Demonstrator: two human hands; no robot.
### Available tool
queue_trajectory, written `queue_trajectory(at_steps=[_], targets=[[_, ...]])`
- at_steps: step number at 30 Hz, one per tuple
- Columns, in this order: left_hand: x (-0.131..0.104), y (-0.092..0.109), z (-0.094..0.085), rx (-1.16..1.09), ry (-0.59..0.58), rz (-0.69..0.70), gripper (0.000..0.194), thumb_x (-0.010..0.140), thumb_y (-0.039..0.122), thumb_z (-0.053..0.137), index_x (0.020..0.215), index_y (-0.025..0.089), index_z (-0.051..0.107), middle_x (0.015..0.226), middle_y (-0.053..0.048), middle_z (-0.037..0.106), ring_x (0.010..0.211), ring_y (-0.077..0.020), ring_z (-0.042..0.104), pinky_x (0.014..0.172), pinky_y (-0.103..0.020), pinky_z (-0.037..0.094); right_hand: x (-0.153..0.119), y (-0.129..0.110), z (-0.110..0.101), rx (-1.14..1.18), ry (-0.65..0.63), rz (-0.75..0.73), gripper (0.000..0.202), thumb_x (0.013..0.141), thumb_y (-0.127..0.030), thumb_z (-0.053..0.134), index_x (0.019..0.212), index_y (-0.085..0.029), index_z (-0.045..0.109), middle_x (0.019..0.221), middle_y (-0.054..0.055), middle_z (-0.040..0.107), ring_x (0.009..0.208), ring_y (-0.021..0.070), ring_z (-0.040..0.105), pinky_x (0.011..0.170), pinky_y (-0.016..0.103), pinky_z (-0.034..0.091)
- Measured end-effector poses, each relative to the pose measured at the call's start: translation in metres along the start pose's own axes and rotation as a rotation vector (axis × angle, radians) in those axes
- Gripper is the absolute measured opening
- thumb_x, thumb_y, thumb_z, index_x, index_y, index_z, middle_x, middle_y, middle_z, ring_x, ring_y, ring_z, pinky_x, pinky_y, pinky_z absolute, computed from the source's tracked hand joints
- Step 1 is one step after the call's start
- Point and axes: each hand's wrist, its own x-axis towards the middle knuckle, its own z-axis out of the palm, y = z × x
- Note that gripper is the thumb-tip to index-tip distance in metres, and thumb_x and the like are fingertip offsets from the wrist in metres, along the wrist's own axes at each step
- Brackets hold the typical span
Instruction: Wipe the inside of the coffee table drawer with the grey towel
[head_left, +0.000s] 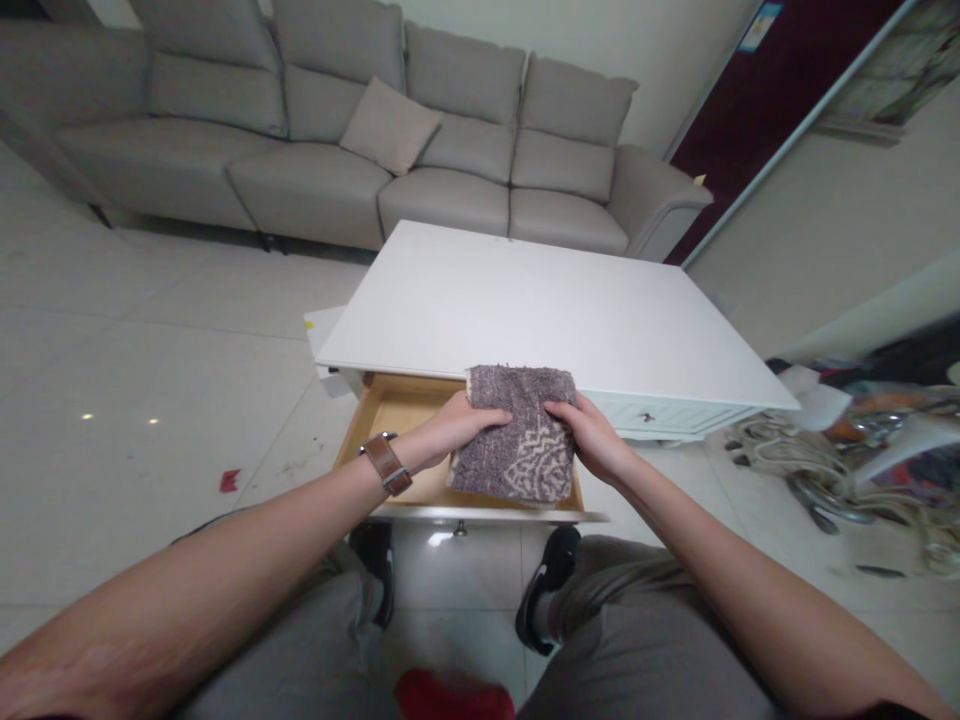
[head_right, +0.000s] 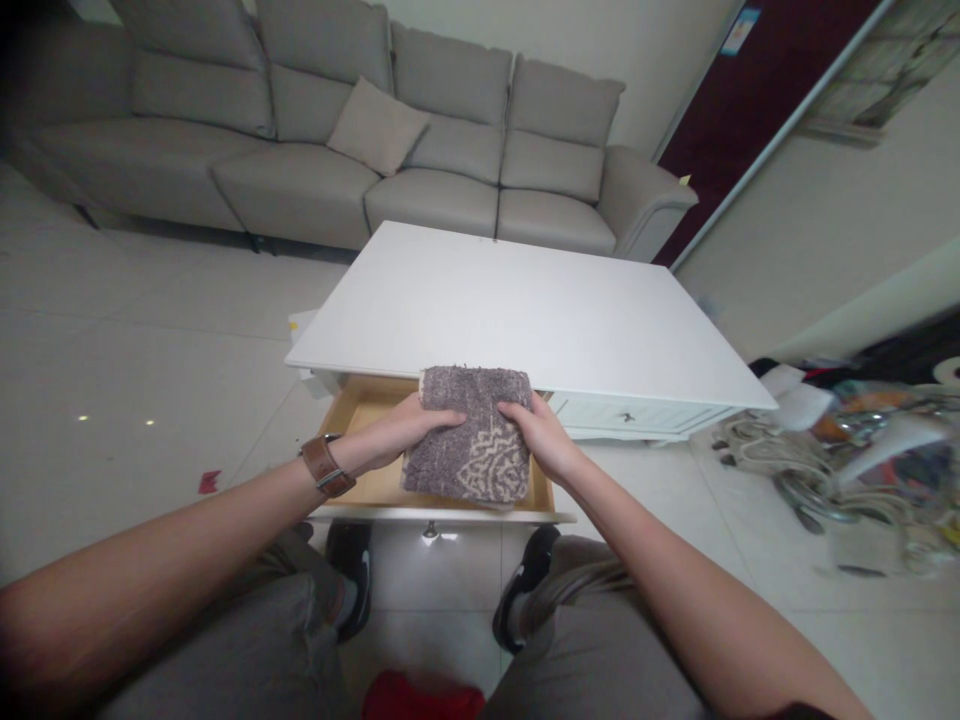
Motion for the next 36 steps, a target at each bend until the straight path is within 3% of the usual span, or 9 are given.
queue_trajectory(at_steps=[9,16,19,22,27,31,36], targets=[[0.002,0.001,-0.007,0.050,0.049,0.009,0.042,0.068,0.023,0.081,0.109,0.017,0.072,0.117,-0.012,0.076,0.099,-0.0254,0.072,0.097,-0.044,0.054,0.009,0.001,-0.003,-0.136,-0.012,-0.127,0.039,0.069,-0.036,0.076,0.105,-0.023,0.066,0.102,0.001,0.073,0.102,0.0219,0.064,0.098,0.038,0.047],[0.010,0.012,-0.038,0.226,0.155,0.007,0.034,0.061,0.025,0.083,0.093,0.014,0.076,0.102,-0.011,0.078,0.093,-0.0275,0.072,0.092,-0.043,0.055,0.016,0.006,-0.011,-0.235,0.070,-0.080,0.052,0.064,-0.036,0.077,0.111,-0.027,0.056,0.100,-0.001,0.063,0.087,0.0176,0.062,0.079,0.036,0.051],[0.015,0.012,-0.062,0.438,0.224,0.086,0.030,0.061,0.027,0.081,0.088,0.015,0.076,0.096,-0.009,0.078,0.089,-0.0269,0.071,0.088,-0.040,0.056,0.016,0.007,-0.015,-0.308,0.034,-0.095,0.044,0.068,-0.038,0.074,0.107,-0.025,0.059,0.104,0.002,0.063,0.091,0.0183,0.062,0.082,0.037,0.051],[0.019,0.006,-0.089,0.796,0.291,0.156,0.030,0.063,0.030,0.077,0.091,0.018,0.077,0.090,-0.007,0.078,0.086,-0.0263,0.071,0.085,-0.036,0.055,0.015,0.009,-0.019,-0.378,-0.022,-0.127,0.037,0.071,-0.038,0.072,0.102,-0.023,0.061,0.105,0.003,0.063,0.096,0.0198,0.061,0.084,0.039,0.051],[0.023,-0.009,-0.124,1.337,0.218,0.047,0.036,0.069,0.032,0.068,0.103,0.022,0.075,0.099,-0.005,0.078,0.092,-0.0263,0.072,0.081,-0.031,0.053,0.014,0.008,-0.023,-0.466,-0.088,-0.200,0.030,0.075,-0.039,0.067,0.100,-0.022,0.061,0.106,0.004,0.064,0.095,0.0194,0.061,0.087,0.040,0.051],[0.023,-0.020,-0.131,1.553,0.202,-0.006,0.040,0.073,0.031,0.064,0.112,0.024,0.072,0.109,-0.008,0.077,0.097,-0.0296,0.072,0.079,-0.032,0.052,0.013,0.003,-0.023,-0.564,-0.165,-0.253,0.023,0.081,-0.036,0.062,0.097,-0.020,0.063,0.101,0.004,0.067,0.091,0.0187,0.062,0.088,0.038,0.051],[0.022,-0.048,-0.119,1.732,0.308,0.050,0.037,0.087,0.029,0.054,0.122,0.025,0.065,0.118,-0.011,0.073,0.105,-0.0305,0.069,0.085,-0.036,0.051,0.003,0.005,-0.020,-0.827,-0.506,-0.221,0.022,0.084,-0.028,0.065,0.102,-0.017,0.065,0.109,0.009,0.071,0.098,0.0209,0.066,0.089,0.036,0.051]])
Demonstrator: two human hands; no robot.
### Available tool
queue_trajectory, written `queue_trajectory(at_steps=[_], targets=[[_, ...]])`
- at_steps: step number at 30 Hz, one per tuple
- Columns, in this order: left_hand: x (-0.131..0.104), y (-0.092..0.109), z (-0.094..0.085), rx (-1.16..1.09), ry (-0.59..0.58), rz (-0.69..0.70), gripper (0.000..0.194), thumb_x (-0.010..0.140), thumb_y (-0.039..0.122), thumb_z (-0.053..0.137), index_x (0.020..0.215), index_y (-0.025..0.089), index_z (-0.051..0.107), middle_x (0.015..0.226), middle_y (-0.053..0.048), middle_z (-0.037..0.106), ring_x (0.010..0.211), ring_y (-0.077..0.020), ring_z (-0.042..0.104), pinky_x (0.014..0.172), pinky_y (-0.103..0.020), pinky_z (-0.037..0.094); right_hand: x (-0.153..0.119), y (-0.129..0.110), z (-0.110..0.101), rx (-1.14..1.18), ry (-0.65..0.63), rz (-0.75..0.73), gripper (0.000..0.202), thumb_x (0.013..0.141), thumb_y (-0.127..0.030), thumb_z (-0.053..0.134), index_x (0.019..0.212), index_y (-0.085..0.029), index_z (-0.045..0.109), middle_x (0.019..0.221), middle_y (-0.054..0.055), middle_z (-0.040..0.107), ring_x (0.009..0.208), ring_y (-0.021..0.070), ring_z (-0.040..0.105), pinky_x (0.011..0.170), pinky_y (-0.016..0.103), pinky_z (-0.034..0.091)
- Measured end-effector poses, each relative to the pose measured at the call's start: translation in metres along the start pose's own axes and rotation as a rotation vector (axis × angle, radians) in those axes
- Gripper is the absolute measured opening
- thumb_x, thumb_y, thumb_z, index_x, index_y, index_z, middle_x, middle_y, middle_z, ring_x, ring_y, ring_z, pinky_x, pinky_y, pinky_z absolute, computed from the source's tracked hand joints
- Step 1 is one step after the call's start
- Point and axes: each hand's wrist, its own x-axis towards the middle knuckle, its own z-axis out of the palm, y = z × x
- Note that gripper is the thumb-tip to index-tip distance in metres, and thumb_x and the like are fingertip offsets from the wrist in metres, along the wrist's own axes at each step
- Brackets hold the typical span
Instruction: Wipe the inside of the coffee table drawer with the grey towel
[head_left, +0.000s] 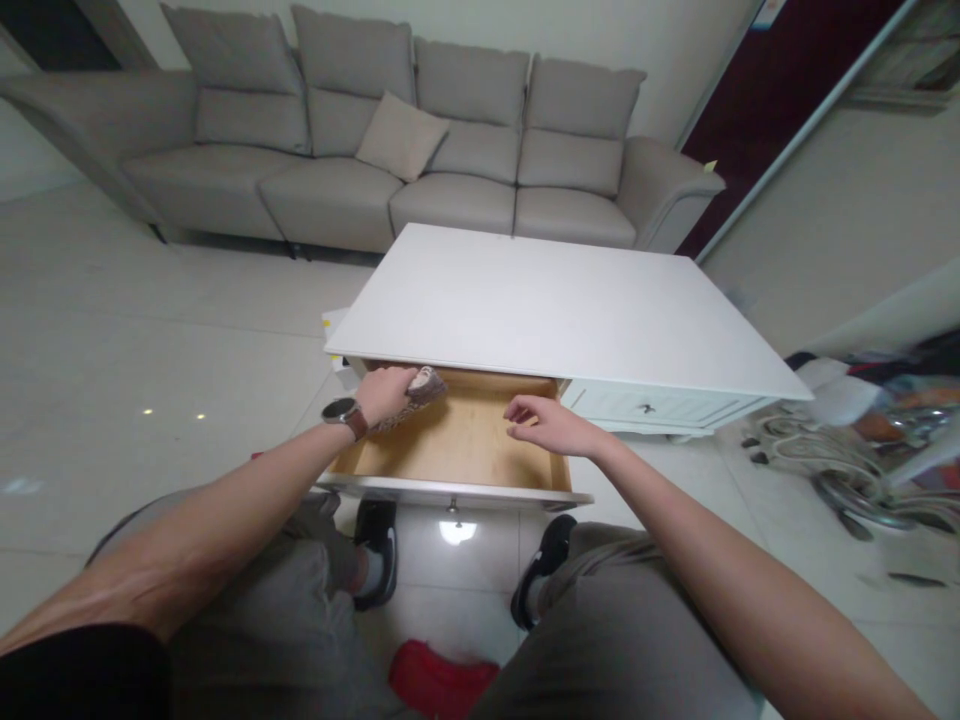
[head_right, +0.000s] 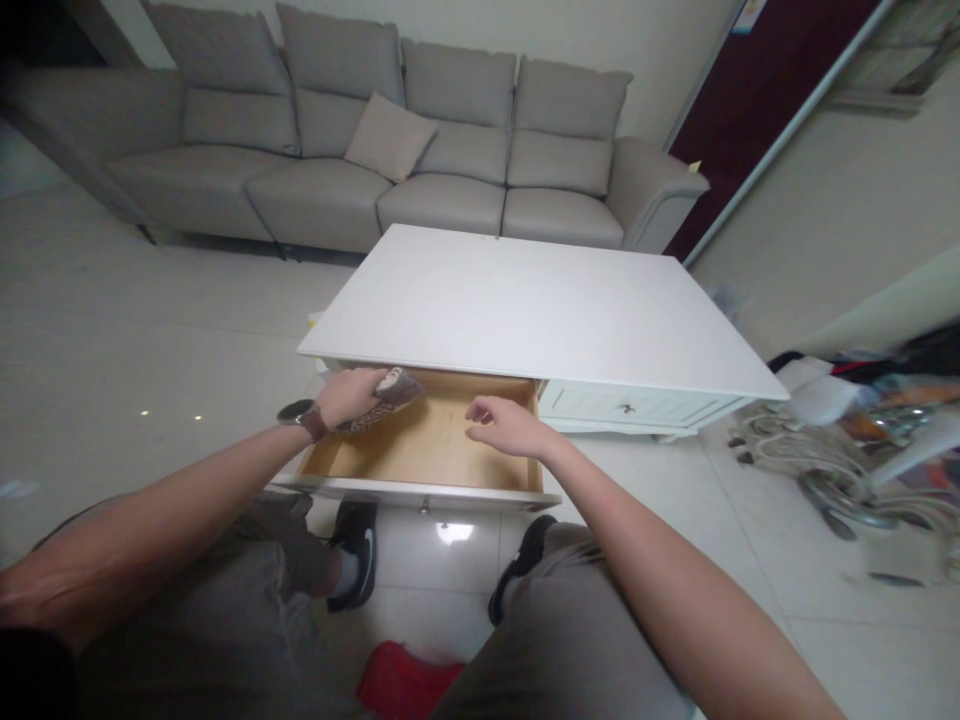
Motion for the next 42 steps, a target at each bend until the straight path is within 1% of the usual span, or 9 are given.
queue_trajectory(at_steps=[4,8,12,16,21,27,29,37,42], targets=[[-0.006,0.017,0.042,-0.026,-0.090,0.080,0.041,0.087,0.029,0.056,0.127,0.026,0.061,0.123,-0.011,0.070,0.110,-0.0289,0.067,0.093,-0.038,0.050,-0.006,-0.006,0.010,-0.167,-0.317,-0.012,0.037,0.085,-0.032,0.068,0.118,-0.014,0.067,0.119,0.014,0.071,0.104,0.0246,0.067,0.090,0.037,0.052],[-0.004,0.034,0.094,-0.172,-0.277,0.159,0.074,0.072,0.042,0.075,0.141,0.025,0.054,0.141,-0.013,0.059,0.125,-0.0316,0.059,0.104,-0.039,0.048,-0.012,-0.015,0.016,-0.232,-0.396,-0.034,0.043,0.088,-0.036,0.067,0.126,-0.015,0.066,0.119,0.013,0.073,0.102,0.0240,0.069,0.085,0.033,0.053],[0.005,0.053,0.136,-0.149,-0.393,0.048,0.128,0.055,0.044,0.087,0.163,0.029,0.021,0.171,-0.018,0.013,0.153,-0.0475,0.018,0.115,-0.064,0.032,-0.018,-0.016,0.014,-0.241,-0.389,-0.047,0.044,0.089,-0.036,0.066,0.128,-0.015,0.066,0.122,0.013,0.072,0.104,0.0238,0.069,0.086,0.032,0.052],[0.018,0.065,0.163,-0.071,-0.475,-0.062,0.143,0.054,0.046,0.089,0.164,0.035,-0.002,0.171,-0.013,-0.014,0.153,-0.0519,-0.012,0.107,-0.084,0.017,-0.026,-0.012,0.012,-0.239,-0.412,-0.020,0.046,0.090,-0.036,0.065,0.130,-0.014,0.065,0.122,0.014,0.072,0.103,0.0248,0.069,0.086,0.033,0.052],[0.033,0.039,0.176,-0.113,-0.429,-0.112,0.126,0.068,0.057,0.079,0.163,0.038,-0.002,0.172,-0.007,-0.012,0.154,-0.0463,-0.014,0.110,-0.082,0.015,-0.033,-0.016,0.010,-0.243,-0.451,0.009,0.047,0.091,-0.037,0.064,0.133,-0.016,0.064,0.126,0.014,0.071,0.108,0.0255,0.068,0.090,0.034,0.051],[0.041,-0.022,0.182,-0.123,-0.198,-0.230,0.118,0.077,0.048,0.071,0.164,0.008,0.001,0.170,-0.025,0.001,0.157,-0.0358,0.014,0.123,-0.047,0.027,-0.040,-0.028,0.008,-0.243,-0.493,0.012,0.049,0.092,-0.035,0.062,0.137,-0.016,0.062,0.132,0.015,0.068,0.116,0.0277,0.065,0.098,0.038,0.050],[0.041,-0.030,0.184,-0.105,-0.199,-0.241,0.110,0.080,0.048,0.066,0.164,0.009,0.007,0.171,-0.022,0.004,0.157,-0.0341,0.013,0.125,-0.046,0.024,-0.042,-0.030,0.007,-0.244,-0.497,0.011,0.048,0.092,-0.035,0.061,0.137,-0.016,0.062,0.133,0.015,0.068,0.118,0.0285,0.064,0.099,0.039,0.049],[0.041,-0.014,0.186,-0.096,-0.283,-0.276,0.109,0.084,0.069,0.052,0.165,0.016,0.002,0.172,-0.015,-0.005,0.158,-0.0343,-0.008,0.125,-0.060,0.006,-0.043,-0.003,0.009,-0.335,-0.477,0.142,0.054,0.092,-0.040,0.059,0.141,-0.018,0.059,0.137,0.016,0.065,0.121,0.0312,0.063,0.100,0.040,0.049],[0.053,0.024,0.190,-0.085,-0.304,-0.217,0.115,0.082,0.074,0.052,0.165,0.014,-0.001,0.171,-0.017,-0.009,0.156,-0.0376,-0.013,0.124,-0.062,0.002,-0.044,0.016,0.006,-0.360,-0.470,0.223,0.056,0.091,-0.038,0.056,0.143,-0.016,0.058,0.135,0.018,0.066,0.119,0.0327,0.064,0.099,0.042,0.049]])
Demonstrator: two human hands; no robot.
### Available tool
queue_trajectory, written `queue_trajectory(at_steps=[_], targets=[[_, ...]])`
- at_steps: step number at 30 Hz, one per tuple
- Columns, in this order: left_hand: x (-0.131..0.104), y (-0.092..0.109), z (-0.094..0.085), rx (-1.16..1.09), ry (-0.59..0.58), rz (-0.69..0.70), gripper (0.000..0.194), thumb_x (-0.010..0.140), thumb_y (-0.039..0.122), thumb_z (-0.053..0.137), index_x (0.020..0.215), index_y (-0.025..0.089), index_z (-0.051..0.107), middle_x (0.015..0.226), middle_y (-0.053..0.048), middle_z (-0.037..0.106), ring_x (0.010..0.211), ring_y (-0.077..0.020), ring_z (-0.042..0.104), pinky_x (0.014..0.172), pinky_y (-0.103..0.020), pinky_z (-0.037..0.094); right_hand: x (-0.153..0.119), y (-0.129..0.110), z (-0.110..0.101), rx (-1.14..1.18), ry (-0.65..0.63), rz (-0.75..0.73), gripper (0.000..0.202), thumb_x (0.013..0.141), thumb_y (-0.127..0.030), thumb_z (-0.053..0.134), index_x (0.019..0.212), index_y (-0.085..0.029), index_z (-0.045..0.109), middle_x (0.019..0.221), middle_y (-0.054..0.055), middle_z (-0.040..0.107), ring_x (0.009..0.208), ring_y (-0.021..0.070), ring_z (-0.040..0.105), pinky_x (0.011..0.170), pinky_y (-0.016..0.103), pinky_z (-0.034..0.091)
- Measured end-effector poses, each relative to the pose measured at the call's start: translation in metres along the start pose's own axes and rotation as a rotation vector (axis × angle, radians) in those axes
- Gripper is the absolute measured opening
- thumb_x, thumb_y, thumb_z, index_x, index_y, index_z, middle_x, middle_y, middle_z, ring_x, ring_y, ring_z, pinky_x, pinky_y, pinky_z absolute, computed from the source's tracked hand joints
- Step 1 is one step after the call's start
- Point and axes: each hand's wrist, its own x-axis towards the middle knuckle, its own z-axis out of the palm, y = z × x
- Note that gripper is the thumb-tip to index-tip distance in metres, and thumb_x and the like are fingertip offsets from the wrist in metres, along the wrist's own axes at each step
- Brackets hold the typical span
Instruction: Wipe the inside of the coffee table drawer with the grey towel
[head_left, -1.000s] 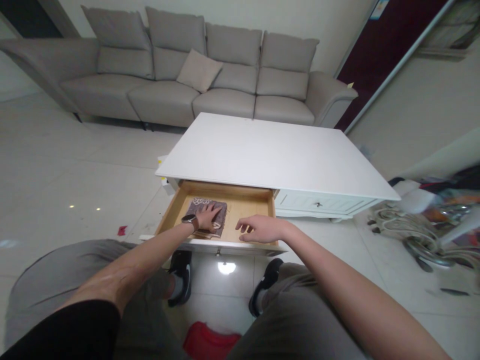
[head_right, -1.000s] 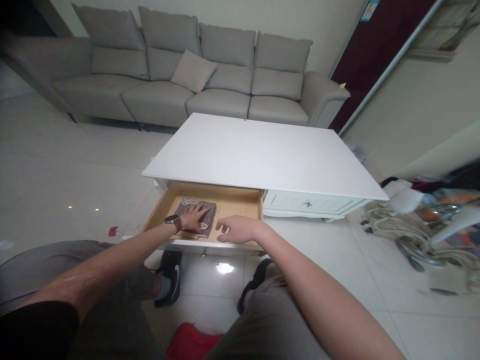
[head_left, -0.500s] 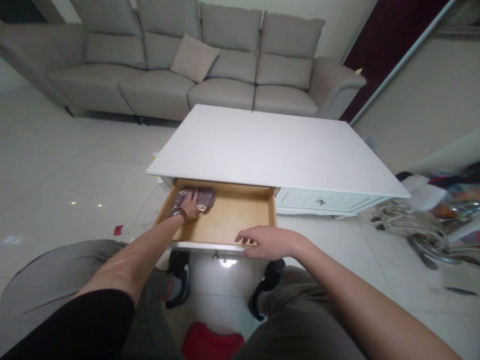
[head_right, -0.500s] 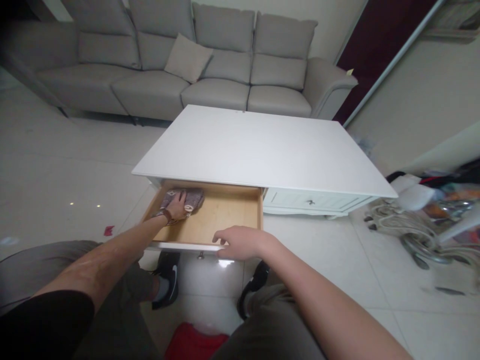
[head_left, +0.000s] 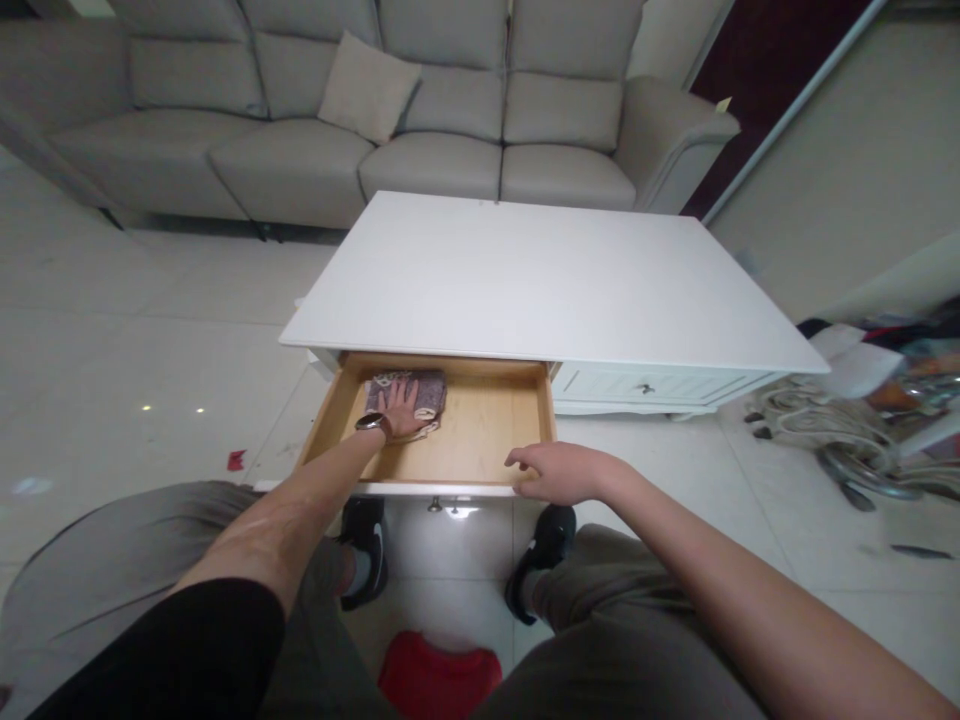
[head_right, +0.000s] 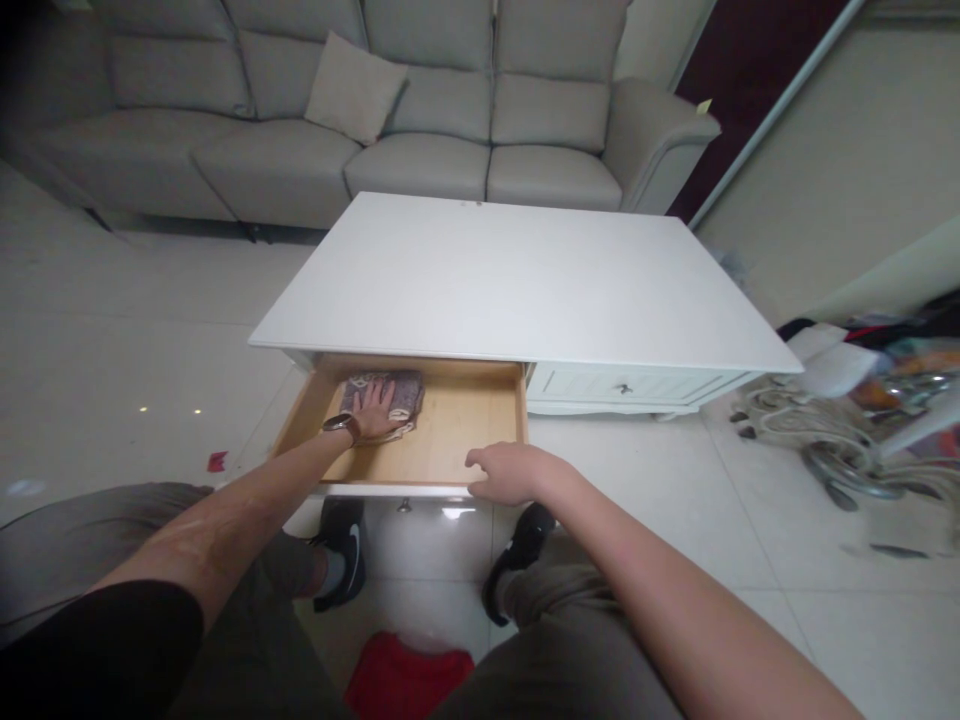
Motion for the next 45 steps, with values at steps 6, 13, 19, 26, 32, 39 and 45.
queue_trajectory(at_steps=[6,13,19,26,32,39,45], targets=[[-0.002,0.116,0.015,-0.046,0.007,0.268,0.114,0.082,0.070,0.055,0.165,0.018,-0.002,0.171,-0.013,-0.010,0.156,-0.0351,-0.017,0.124,-0.062,-0.005,-0.001,0.006,-0.003,0.012,0.048,0.001,0.056,0.090,-0.034,0.055,0.143,-0.017,0.057,0.134,0.015,0.067,0.117,0.0300,0.066,0.099,0.039,0.049],[0.009,0.247,0.022,-0.184,-0.020,0.267,0.110,0.082,0.057,0.059,0.165,0.020,-0.003,0.172,-0.013,-0.005,0.156,-0.0388,-0.014,0.122,-0.069,-0.005,0.006,0.011,-0.005,-0.003,0.073,-0.027,0.051,0.089,-0.032,0.056,0.138,-0.017,0.062,0.132,0.014,0.069,0.113,0.0291,0.067,0.097,0.036,0.049],[0.017,0.230,0.012,-0.189,-0.019,0.299,0.112,0.080,0.066,0.058,0.166,0.024,0.000,0.173,-0.010,-0.003,0.156,-0.0401,-0.012,0.120,-0.072,-0.006,0.003,0.016,-0.007,0.003,0.060,0.034,0.057,0.092,-0.037,0.056,0.144,-0.015,0.057,0.136,0.016,0.066,0.116,0.0306,0.066,0.099,0.038,0.048],[0.015,0.136,-0.004,-0.147,-0.003,0.284,0.107,0.079,0.078,0.053,0.165,0.034,0.007,0.173,0.000,-0.003,0.157,-0.0392,-0.011,0.119,-0.073,-0.006,0.002,0.015,-0.006,0.045,0.048,0.018,0.058,0.093,-0.041,0.055,0.145,-0.016,0.055,0.133,0.016,0.067,0.115,0.0290,0.066,0.099,0.037,0.048],[0.007,0.013,-0.013,-0.092,0.011,0.010,0.106,0.081,0.078,0.049,0.165,0.032,0.004,0.173,-0.003,-0.003,0.157,-0.0375,-0.010,0.121,-0.070,0.003,-0.001,0.008,-0.010,0.074,0.028,0.025,0.058,0.094,-0.041,0.054,0.146,-0.016,0.055,0.134,0.016,0.067,0.118,0.0292,0.064,0.102,0.038,0.047],[-0.002,-0.060,-0.008,-0.049,-0.002,-0.125,0.120,0.074,0.085,0.051,0.166,0.021,0.007,0.173,-0.011,0.001,0.158,-0.0358,-0.003,0.125,-0.058,0.008,0.000,0.009,-0.008,0.086,0.028,0.012,0.057,0.094,-0.040,0.056,0.144,-0.014,0.055,0.132,0.017,0.067,0.117,0.0289,0.065,0.103,0.039,0.048],[-0.005,-0.055,0.001,-0.075,-0.036,-0.099,0.126,0.070,0.085,0.056,0.165,0.023,0.001,0.173,-0.011,-0.002,0.157,-0.0366,-0.010,0.124,-0.062,0.005,0.005,0.014,-0.004,0.076,0.017,-0.005,0.057,0.093,-0.042,0.056,0.143,-0.016,0.057,0.131,0.016,0.068,0.114,0.0286,0.066,0.100,0.039,0.049]])
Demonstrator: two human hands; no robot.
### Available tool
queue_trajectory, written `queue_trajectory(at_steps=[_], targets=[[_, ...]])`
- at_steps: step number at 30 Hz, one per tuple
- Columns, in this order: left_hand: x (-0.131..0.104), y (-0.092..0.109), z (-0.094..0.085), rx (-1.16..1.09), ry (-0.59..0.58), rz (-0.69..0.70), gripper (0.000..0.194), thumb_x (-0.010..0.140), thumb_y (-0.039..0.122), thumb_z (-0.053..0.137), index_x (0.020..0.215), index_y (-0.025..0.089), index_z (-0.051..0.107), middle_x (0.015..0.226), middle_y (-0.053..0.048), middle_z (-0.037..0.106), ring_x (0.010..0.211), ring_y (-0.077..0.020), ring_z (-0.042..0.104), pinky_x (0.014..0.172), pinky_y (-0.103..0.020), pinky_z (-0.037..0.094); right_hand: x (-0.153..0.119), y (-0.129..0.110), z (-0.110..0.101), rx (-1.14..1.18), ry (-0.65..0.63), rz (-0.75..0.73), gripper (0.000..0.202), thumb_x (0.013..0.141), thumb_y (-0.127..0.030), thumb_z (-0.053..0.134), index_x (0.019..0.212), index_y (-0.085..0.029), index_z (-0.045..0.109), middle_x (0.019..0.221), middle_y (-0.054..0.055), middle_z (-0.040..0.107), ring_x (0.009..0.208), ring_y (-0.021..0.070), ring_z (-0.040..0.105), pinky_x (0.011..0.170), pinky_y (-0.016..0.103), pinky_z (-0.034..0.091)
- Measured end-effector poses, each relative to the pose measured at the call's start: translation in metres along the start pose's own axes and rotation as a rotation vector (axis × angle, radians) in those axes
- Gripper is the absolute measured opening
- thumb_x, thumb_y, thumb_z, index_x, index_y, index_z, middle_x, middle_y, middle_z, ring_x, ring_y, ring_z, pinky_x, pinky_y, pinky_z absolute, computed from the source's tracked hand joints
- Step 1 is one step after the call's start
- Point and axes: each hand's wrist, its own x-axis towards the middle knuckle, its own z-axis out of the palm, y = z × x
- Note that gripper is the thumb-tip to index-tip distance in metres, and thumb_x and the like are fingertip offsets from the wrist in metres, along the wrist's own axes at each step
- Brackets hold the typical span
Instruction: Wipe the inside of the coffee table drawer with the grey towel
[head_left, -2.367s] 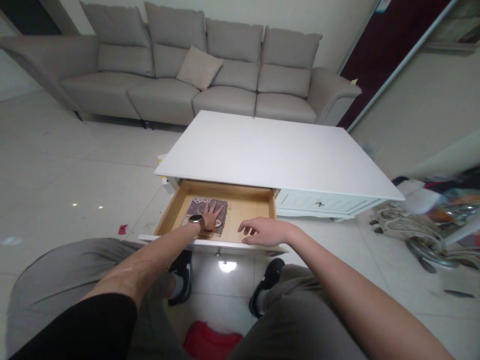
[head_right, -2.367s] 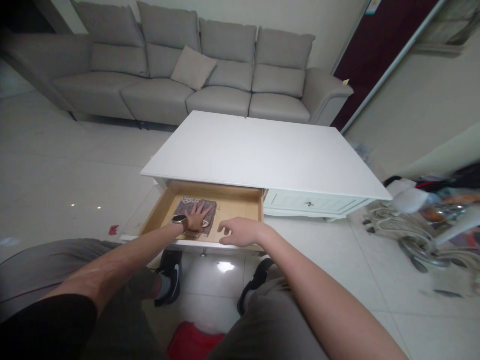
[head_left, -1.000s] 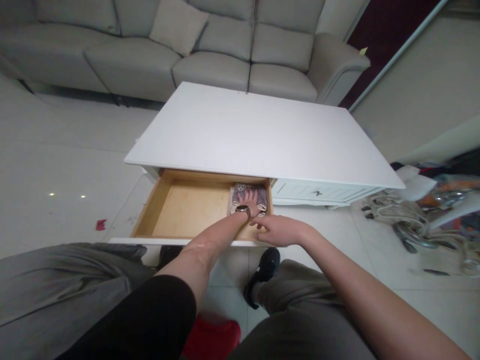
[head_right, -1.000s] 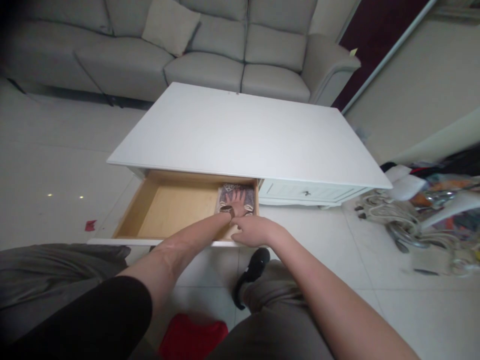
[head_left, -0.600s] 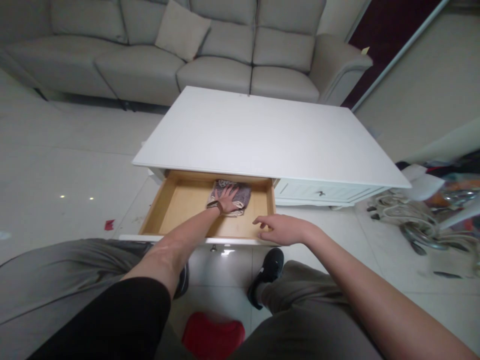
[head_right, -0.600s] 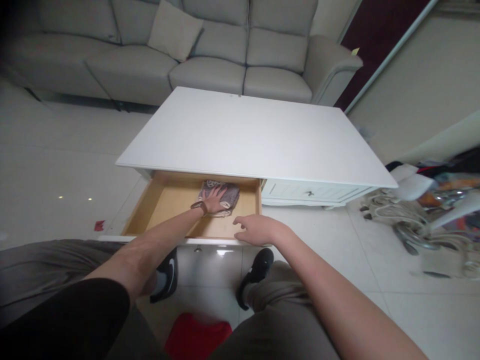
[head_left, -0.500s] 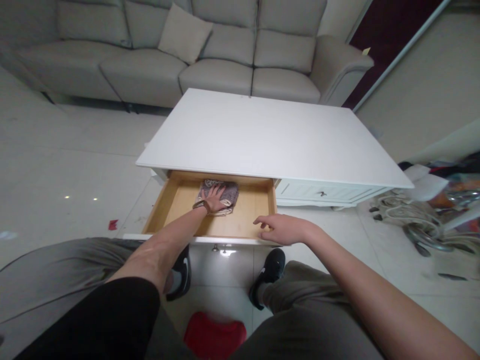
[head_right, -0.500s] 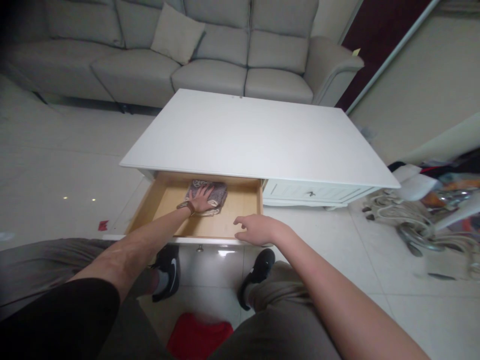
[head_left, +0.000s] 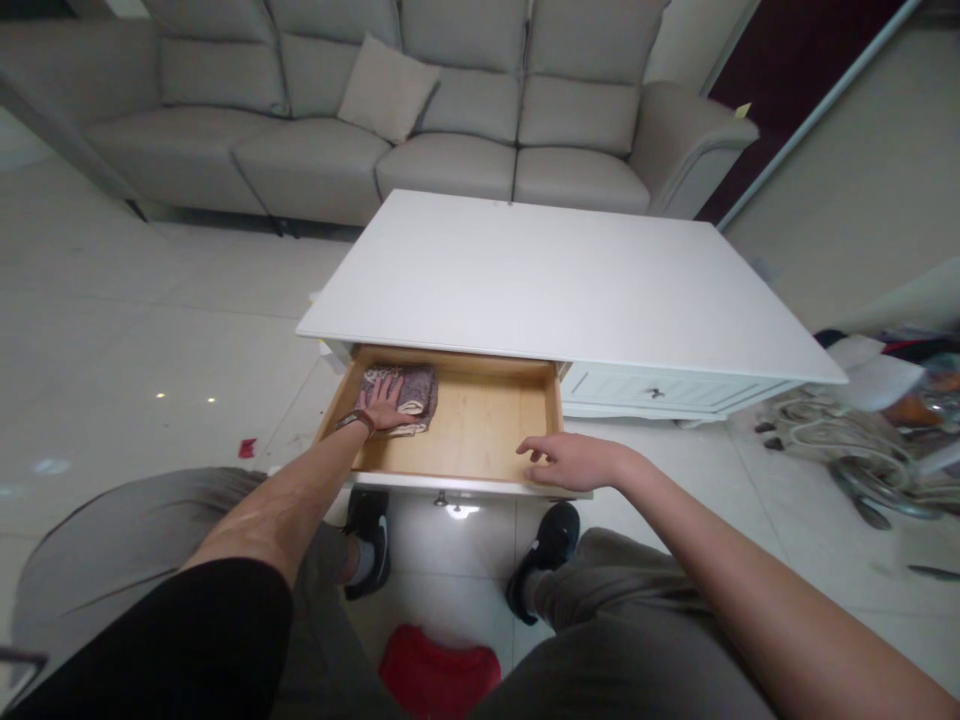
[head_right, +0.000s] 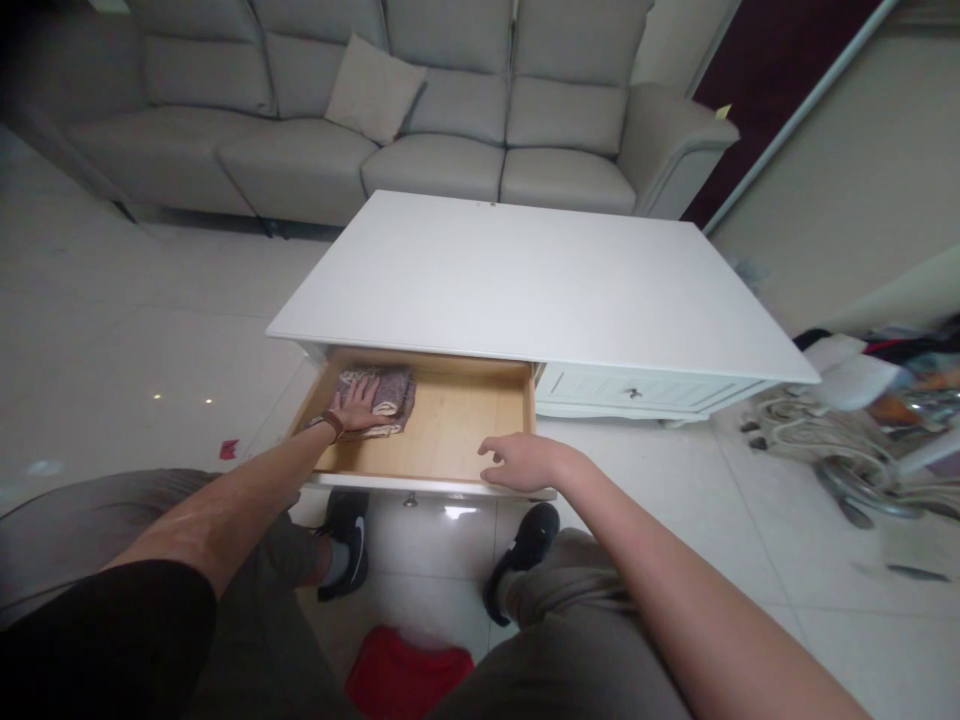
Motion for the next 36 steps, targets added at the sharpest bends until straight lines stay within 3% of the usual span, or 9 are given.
queue_trajectory(at_steps=[7,11,15,18,24,31,36], targets=[[-0.002,0.000,-0.004,0.022,-0.025,-0.004,0.131,0.068,0.083,0.061,0.165,0.021,0.000,0.172,-0.015,-0.004,0.156,-0.0406,-0.011,0.123,-0.064,0.004,0.007,-0.005,0.006,-0.031,-0.050,0.012,0.057,0.091,-0.037,0.056,0.143,-0.015,0.058,0.134,0.017,0.067,0.117,0.0304,0.065,0.101,0.041,0.049],[-0.001,0.001,-0.005,0.036,-0.061,0.003,0.140,0.061,0.079,0.070,0.165,0.019,-0.002,0.171,-0.018,-0.004,0.155,-0.0424,-0.010,0.122,-0.065,0.006,0.012,-0.005,0.020,-0.096,-0.130,-0.040,0.037,0.088,-0.032,0.058,0.116,-0.017,0.075,0.123,0.015,0.073,0.111,0.0302,0.068,0.093,0.039,0.052],[-0.002,0.003,-0.006,0.042,-0.057,0.012,0.145,0.058,0.077,0.074,0.165,0.018,-0.004,0.170,-0.020,-0.003,0.154,-0.0438,-0.013,0.122,-0.067,0.007,0.019,-0.006,0.039,-0.202,-0.266,0.021,0.029,0.087,-0.029,0.058,0.100,-0.015,0.080,0.108,0.015,0.077,0.099,0.0291,0.072,0.082,0.036,0.055],[-0.002,0.004,-0.004,0.052,-0.057,0.016,0.147,0.056,0.078,0.075,0.165,0.018,-0.003,0.170,-0.020,-0.005,0.154,-0.0449,-0.014,0.121,-0.068,0.006,0.020,-0.006,0.046,-0.248,-0.288,0.051,0.032,0.087,-0.027,0.058,0.107,-0.015,0.080,0.108,0.014,0.078,0.099,0.0280,0.073,0.083,0.035,0.054],[0.005,0.010,0.002,0.069,-0.057,0.016,0.148,0.052,0.081,0.075,0.165,0.020,0.002,0.171,-0.019,-0.002,0.153,-0.0481,-0.014,0.120,-0.070,0.007,0.016,-0.008,0.045,-0.343,-0.300,0.082,0.048,0.091,-0.028,0.054,0.134,-0.015,0.069,0.134,0.017,0.068,0.122,0.0303,0.065,0.098,0.036,0.050],[-0.002,0.042,0.002,0.048,-0.065,0.067,0.142,0.060,0.080,0.071,0.164,0.023,-0.006,0.170,-0.016,-0.011,0.154,-0.0446,-0.015,0.119,-0.070,0.004,0.017,-0.010,0.052,-0.423,-0.248,0.076,0.045,0.091,-0.032,0.055,0.129,-0.016,0.073,0.128,0.019,0.070,0.117,0.0313,0.067,0.093,0.037,0.052],[-0.006,0.092,0.006,0.040,-0.062,0.169,0.144,0.057,0.077,0.075,0.164,0.029,-0.008,0.170,-0.012,-0.016,0.153,-0.0429,-0.020,0.119,-0.070,0.002,0.020,-0.008,0.055,-0.414,-0.230,0.074,0.045,0.089,-0.036,0.058,0.126,-0.016,0.074,0.123,0.019,0.071,0.114,0.0310,0.068,0.092,0.037,0.052]])
